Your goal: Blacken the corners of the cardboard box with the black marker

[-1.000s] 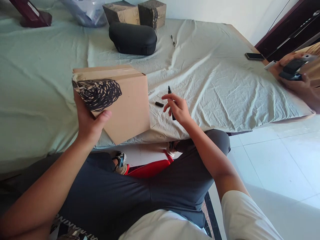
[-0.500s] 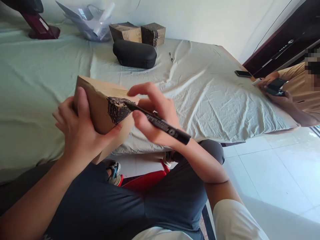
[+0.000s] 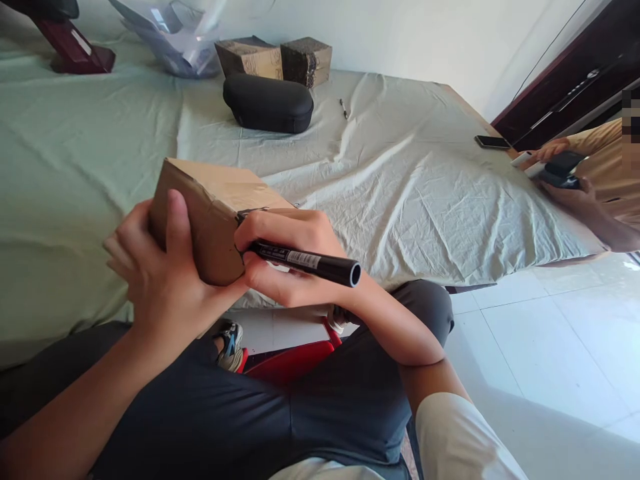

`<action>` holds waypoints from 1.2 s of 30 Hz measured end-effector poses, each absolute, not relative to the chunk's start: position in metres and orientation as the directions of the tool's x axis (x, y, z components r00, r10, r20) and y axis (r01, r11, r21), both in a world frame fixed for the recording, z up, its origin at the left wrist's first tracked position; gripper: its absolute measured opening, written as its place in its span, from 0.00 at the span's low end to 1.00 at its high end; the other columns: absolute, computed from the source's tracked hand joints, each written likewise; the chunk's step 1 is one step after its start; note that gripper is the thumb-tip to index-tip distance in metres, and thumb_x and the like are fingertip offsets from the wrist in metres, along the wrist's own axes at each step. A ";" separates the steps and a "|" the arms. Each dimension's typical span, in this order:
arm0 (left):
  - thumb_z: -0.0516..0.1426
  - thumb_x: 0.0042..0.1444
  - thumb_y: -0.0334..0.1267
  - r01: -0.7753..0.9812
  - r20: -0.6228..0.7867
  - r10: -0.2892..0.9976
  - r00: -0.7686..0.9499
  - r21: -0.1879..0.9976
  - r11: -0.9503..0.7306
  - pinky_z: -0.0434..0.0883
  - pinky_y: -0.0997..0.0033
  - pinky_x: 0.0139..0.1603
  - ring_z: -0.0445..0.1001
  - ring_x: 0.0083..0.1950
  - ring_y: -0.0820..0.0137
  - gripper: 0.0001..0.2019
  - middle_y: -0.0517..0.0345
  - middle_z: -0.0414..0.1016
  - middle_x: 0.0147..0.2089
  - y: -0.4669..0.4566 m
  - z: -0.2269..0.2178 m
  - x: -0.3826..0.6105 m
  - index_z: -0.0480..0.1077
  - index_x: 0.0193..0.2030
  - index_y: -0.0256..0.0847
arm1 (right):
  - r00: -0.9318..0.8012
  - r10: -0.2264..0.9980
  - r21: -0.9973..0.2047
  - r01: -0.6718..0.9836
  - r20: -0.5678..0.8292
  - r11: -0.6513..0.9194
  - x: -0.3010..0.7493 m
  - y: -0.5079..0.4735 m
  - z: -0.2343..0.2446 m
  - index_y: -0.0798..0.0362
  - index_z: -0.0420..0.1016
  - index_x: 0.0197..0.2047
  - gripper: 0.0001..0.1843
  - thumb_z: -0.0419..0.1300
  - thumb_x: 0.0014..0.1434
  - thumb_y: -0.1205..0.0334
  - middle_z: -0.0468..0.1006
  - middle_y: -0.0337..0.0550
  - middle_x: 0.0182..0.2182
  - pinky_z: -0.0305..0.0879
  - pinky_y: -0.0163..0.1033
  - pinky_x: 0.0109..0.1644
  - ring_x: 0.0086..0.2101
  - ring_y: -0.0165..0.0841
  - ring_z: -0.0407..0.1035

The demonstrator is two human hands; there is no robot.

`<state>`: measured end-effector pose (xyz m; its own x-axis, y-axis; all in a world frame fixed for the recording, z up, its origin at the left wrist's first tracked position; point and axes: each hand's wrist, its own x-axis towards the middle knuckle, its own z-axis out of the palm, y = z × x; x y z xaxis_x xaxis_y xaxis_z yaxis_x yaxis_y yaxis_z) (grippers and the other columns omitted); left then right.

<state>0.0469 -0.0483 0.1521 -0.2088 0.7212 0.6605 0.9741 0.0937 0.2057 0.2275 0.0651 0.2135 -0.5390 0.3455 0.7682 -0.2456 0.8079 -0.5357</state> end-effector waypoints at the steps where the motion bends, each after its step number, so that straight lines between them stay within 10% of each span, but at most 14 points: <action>1: 0.68 0.51 0.72 0.974 0.663 0.719 -0.208 0.204 0.093 0.62 0.21 0.66 0.63 0.72 0.21 0.63 0.19 0.59 0.77 -0.049 0.152 0.047 0.53 0.86 0.40 | -0.556 0.343 -0.539 -0.234 0.757 0.809 0.228 0.065 0.214 0.50 0.75 0.37 0.08 0.57 0.63 0.71 0.75 0.33 0.27 0.67 0.32 0.32 0.25 0.24 0.67; 17: 0.69 0.51 0.65 0.971 0.658 0.721 -0.218 0.222 0.092 0.62 0.23 0.66 0.64 0.70 0.24 0.60 0.23 0.59 0.77 -0.049 0.151 0.047 0.55 0.86 0.43 | -0.529 0.446 -0.541 -0.030 0.722 0.841 0.232 0.057 0.209 0.47 0.78 0.41 0.04 0.63 0.64 0.66 0.80 0.35 0.29 0.73 0.34 0.33 0.27 0.28 0.73; 29: 0.67 0.53 0.63 0.980 0.676 0.713 -0.186 0.183 0.082 0.64 0.23 0.65 0.65 0.70 0.23 0.56 0.19 0.61 0.75 -0.049 0.153 0.049 0.59 0.83 0.36 | -0.417 0.268 -0.322 -0.062 0.869 0.945 0.228 0.059 0.203 0.47 0.74 0.43 0.08 0.61 0.67 0.71 0.76 0.30 0.29 0.64 0.31 0.27 0.23 0.23 0.64; 36: 0.68 0.53 0.61 0.975 0.650 0.734 -0.198 0.207 0.079 0.63 0.22 0.68 0.64 0.72 0.23 0.55 0.21 0.59 0.76 -0.051 0.156 0.050 0.59 0.83 0.37 | -0.364 0.422 -0.460 -0.019 0.830 0.888 0.229 0.054 0.206 0.48 0.76 0.40 0.05 0.61 0.67 0.68 0.80 0.31 0.29 0.69 0.30 0.30 0.25 0.23 0.71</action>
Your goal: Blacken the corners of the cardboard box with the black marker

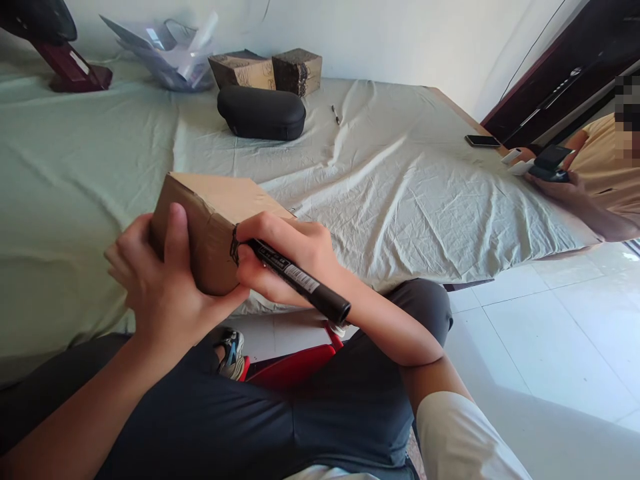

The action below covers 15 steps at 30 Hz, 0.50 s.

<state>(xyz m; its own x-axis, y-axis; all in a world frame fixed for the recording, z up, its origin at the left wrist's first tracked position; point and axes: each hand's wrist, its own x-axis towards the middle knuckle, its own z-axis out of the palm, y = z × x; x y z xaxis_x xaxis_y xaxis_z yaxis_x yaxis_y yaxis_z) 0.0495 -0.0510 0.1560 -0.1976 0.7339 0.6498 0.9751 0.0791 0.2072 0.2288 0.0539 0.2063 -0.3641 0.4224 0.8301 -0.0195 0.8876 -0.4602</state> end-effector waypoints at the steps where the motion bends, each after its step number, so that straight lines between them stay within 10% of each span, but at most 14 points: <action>1: 0.68 0.53 0.61 0.971 0.631 0.747 -0.208 0.226 0.080 0.62 0.22 0.69 0.63 0.73 0.23 0.56 0.22 0.58 0.77 -0.052 0.157 0.050 0.59 0.84 0.38 | -0.374 0.453 -0.496 -0.022 0.809 0.868 0.229 0.053 0.208 0.48 0.76 0.40 0.05 0.61 0.67 0.67 0.80 0.31 0.28 0.69 0.31 0.30 0.25 0.23 0.71; 15: 0.70 0.51 0.62 0.970 0.640 0.752 -0.159 0.242 -0.001 0.61 0.20 0.72 0.61 0.76 0.24 0.61 0.29 0.57 0.79 -0.055 0.151 0.041 0.49 0.87 0.50 | -0.472 0.652 -0.770 -0.095 0.593 0.631 0.232 0.065 0.202 0.48 0.71 0.40 0.06 0.64 0.71 0.60 0.73 0.32 0.27 0.66 0.34 0.32 0.26 0.26 0.65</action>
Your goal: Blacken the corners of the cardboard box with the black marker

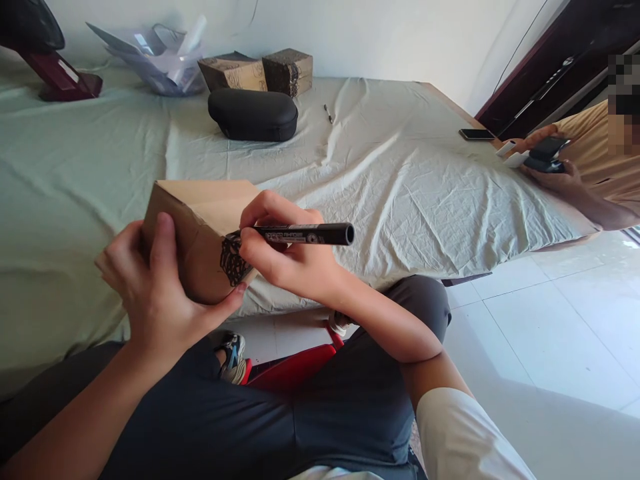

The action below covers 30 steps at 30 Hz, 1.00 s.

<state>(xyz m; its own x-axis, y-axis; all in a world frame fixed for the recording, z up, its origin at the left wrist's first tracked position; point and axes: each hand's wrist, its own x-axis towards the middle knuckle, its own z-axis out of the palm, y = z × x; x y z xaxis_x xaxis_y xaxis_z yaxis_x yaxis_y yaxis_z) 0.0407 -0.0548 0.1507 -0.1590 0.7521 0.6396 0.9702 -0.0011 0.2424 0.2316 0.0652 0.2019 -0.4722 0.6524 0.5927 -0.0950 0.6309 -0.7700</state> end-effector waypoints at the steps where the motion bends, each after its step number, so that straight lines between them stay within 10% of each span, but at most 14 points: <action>1: 0.70 0.51 0.61 0.970 0.637 0.755 -0.157 0.241 -0.002 0.61 0.20 0.72 0.61 0.76 0.24 0.61 0.29 0.57 0.79 -0.055 0.151 0.040 0.49 0.87 0.50 | -0.474 0.659 -0.776 -0.091 0.584 0.624 0.232 0.066 0.202 0.49 0.71 0.40 0.06 0.64 0.71 0.60 0.73 0.32 0.27 0.66 0.33 0.32 0.26 0.26 0.65; 30: 0.65 0.47 0.65 0.936 0.792 0.606 -0.078 0.268 -0.229 0.66 0.30 0.74 0.64 0.74 0.32 0.65 0.30 0.58 0.73 -0.036 0.124 0.018 0.46 0.87 0.40 | -0.468 0.721 -0.854 -0.371 0.511 0.365 0.232 0.092 0.189 0.46 0.63 0.30 0.11 0.60 0.64 0.63 0.57 0.24 0.17 0.58 0.30 0.21 0.17 0.23 0.57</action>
